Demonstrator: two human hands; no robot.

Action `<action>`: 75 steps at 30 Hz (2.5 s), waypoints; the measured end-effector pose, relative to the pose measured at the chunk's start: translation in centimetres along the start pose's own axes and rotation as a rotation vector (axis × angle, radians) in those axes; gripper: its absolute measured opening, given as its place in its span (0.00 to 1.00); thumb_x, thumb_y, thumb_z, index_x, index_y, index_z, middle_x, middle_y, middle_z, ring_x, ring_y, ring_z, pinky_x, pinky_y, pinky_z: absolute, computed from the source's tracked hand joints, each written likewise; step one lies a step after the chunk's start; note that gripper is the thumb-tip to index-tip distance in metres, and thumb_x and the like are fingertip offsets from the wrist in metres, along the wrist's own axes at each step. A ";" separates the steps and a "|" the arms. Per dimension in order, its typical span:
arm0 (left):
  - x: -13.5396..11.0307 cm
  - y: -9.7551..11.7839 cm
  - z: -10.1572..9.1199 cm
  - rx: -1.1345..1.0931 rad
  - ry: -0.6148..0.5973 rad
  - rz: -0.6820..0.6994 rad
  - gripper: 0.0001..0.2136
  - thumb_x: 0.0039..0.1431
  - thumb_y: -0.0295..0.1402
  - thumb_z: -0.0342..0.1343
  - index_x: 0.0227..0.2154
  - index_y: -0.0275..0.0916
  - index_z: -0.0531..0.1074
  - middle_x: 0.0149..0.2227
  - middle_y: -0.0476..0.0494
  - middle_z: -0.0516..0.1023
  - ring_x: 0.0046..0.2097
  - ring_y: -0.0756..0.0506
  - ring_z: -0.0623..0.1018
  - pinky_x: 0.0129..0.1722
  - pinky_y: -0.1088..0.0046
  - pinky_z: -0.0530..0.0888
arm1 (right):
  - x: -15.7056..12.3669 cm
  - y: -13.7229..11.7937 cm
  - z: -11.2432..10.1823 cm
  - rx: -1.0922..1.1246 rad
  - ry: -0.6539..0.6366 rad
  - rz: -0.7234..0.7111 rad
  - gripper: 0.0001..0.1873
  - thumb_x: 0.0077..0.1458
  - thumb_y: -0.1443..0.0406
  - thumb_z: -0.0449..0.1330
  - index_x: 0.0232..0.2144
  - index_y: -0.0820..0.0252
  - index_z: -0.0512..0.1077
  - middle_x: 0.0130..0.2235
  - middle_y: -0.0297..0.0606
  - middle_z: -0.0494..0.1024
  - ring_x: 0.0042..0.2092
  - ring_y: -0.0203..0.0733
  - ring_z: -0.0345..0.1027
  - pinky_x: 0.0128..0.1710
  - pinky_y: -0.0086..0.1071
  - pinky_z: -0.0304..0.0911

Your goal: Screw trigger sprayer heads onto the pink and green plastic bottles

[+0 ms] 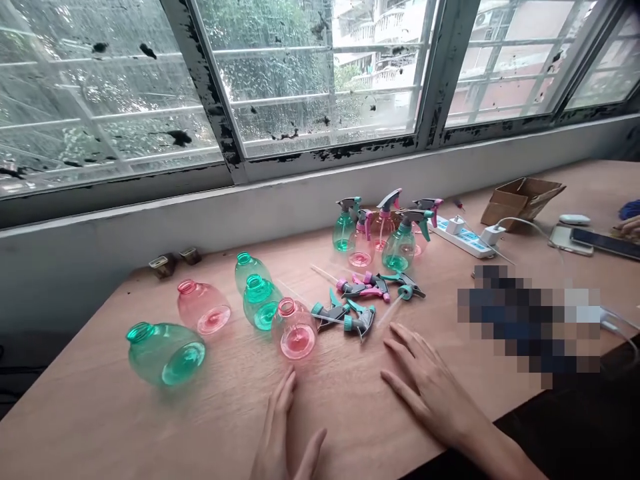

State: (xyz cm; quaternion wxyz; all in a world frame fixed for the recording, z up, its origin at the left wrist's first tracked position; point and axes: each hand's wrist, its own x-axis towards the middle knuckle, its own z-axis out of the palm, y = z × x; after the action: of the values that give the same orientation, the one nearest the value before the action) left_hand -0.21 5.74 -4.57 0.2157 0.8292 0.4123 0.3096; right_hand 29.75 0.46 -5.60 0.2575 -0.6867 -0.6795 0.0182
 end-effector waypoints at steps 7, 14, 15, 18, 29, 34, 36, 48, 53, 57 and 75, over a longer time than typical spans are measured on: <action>-0.2 2.5 -0.5 0.183 -0.078 0.037 0.36 0.67 0.33 0.55 0.71 0.51 0.41 0.71 0.37 0.59 0.68 0.32 0.65 0.62 0.48 0.72 | -0.6 0.5 0.1 0.027 0.020 -0.050 0.20 0.68 0.56 0.53 0.57 0.57 0.69 0.68 0.50 0.63 0.69 0.60 0.54 0.63 0.59 0.61; -0.3 3.5 -0.7 0.356 -0.230 0.157 0.27 0.69 0.40 0.54 0.67 0.46 0.57 0.69 0.36 0.64 0.68 0.31 0.65 0.62 0.41 0.68 | -0.8 0.9 -0.2 0.044 0.007 -0.136 0.19 0.68 0.56 0.53 0.57 0.55 0.70 0.71 0.50 0.55 0.70 0.60 0.50 0.64 0.59 0.60; -0.3 3.6 -0.7 0.368 -0.246 0.158 0.25 0.69 0.41 0.53 0.66 0.44 0.59 0.68 0.36 0.64 0.68 0.31 0.65 0.62 0.40 0.68 | -0.9 0.9 -0.3 0.049 0.007 -0.139 0.19 0.68 0.56 0.53 0.57 0.55 0.71 0.71 0.50 0.54 0.70 0.60 0.50 0.64 0.59 0.60; -0.2 4.0 -0.8 0.373 -0.273 0.163 0.23 0.70 0.42 0.52 0.64 0.43 0.61 0.68 0.35 0.65 0.69 0.33 0.64 0.64 0.40 0.66 | -1.0 1.1 -0.3 0.056 0.001 -0.148 0.20 0.68 0.56 0.53 0.57 0.55 0.71 0.71 0.51 0.54 0.69 0.61 0.52 0.63 0.60 0.61; -0.1 4.7 -6.0 -0.008 0.303 -0.046 0.20 0.66 0.37 0.58 0.60 0.49 0.66 0.62 0.42 0.72 0.64 0.36 0.71 0.65 0.47 0.66 | -1.0 1.1 -0.4 0.049 -0.009 -0.172 0.21 0.69 0.55 0.52 0.57 0.58 0.70 0.69 0.53 0.56 0.68 0.61 0.53 0.63 0.59 0.60; 1.3 3.8 -9.7 -0.055 0.558 -0.155 0.21 0.65 0.42 0.58 0.59 0.47 0.66 0.59 0.41 0.74 0.59 0.36 0.75 0.60 0.51 0.72 | -1.0 1.0 -0.2 0.050 0.006 -0.177 0.24 0.68 0.55 0.53 0.61 0.59 0.66 0.67 0.53 0.63 0.69 0.60 0.54 0.65 0.57 0.58; 1.7 3.1 -8.7 -0.016 0.405 -0.155 0.28 0.64 0.43 0.59 0.64 0.47 0.59 0.64 0.37 0.68 0.63 0.34 0.72 0.60 0.49 0.72 | -1.2 1.0 -0.2 0.060 0.026 -0.171 0.25 0.67 0.56 0.54 0.63 0.57 0.63 0.66 0.52 0.65 0.68 0.60 0.56 0.65 0.57 0.59; 3.9 3.0 -0.9 0.444 0.069 -0.195 0.42 0.64 0.47 0.54 0.68 0.22 0.44 0.66 0.10 0.61 0.67 0.23 0.64 0.60 0.45 0.68 | 7.2 2.7 -2.9 -0.194 0.115 -0.152 0.19 0.71 0.60 0.47 0.56 0.59 0.70 0.59 0.51 0.73 0.61 0.57 0.64 0.59 0.49 0.61; 4.9 3.6 -1.4 0.456 0.052 -0.207 0.39 0.64 0.45 0.56 0.66 0.19 0.50 0.63 0.11 0.65 0.65 0.25 0.68 0.57 0.51 0.70 | 13.3 3.9 -3.3 -0.287 -0.017 -0.209 0.22 0.65 0.63 0.57 0.59 0.63 0.68 0.60 0.57 0.73 0.61 0.62 0.63 0.61 0.54 0.54; 6.5 4.0 -2.0 0.457 0.080 -0.202 0.36 0.62 0.50 0.58 0.63 0.27 0.58 0.57 0.18 0.74 0.58 0.24 0.75 0.50 0.52 0.74 | 14.9 4.1 -3.1 -0.333 -0.082 -0.237 0.23 0.63 0.58 0.61 0.56 0.64 0.70 0.56 0.57 0.77 0.61 0.63 0.64 0.64 0.64 0.41; -0.4 5.7 -1.4 0.010 0.158 0.077 0.27 0.65 0.34 0.58 0.64 0.50 0.57 0.60 0.40 0.63 0.63 0.38 0.69 0.62 0.57 0.69 | 6.8 2.4 -5.8 0.032 0.512 -0.139 0.20 0.72 0.60 0.47 0.53 0.64 0.73 0.49 0.51 0.82 0.48 0.53 0.77 0.48 0.43 0.71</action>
State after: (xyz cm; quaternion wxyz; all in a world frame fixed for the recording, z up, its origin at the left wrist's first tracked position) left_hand 1.80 2.27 -0.24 0.1664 0.8184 0.3974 0.3802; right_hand 34.70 5.14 0.75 0.4325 -0.6163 -0.6376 -0.1631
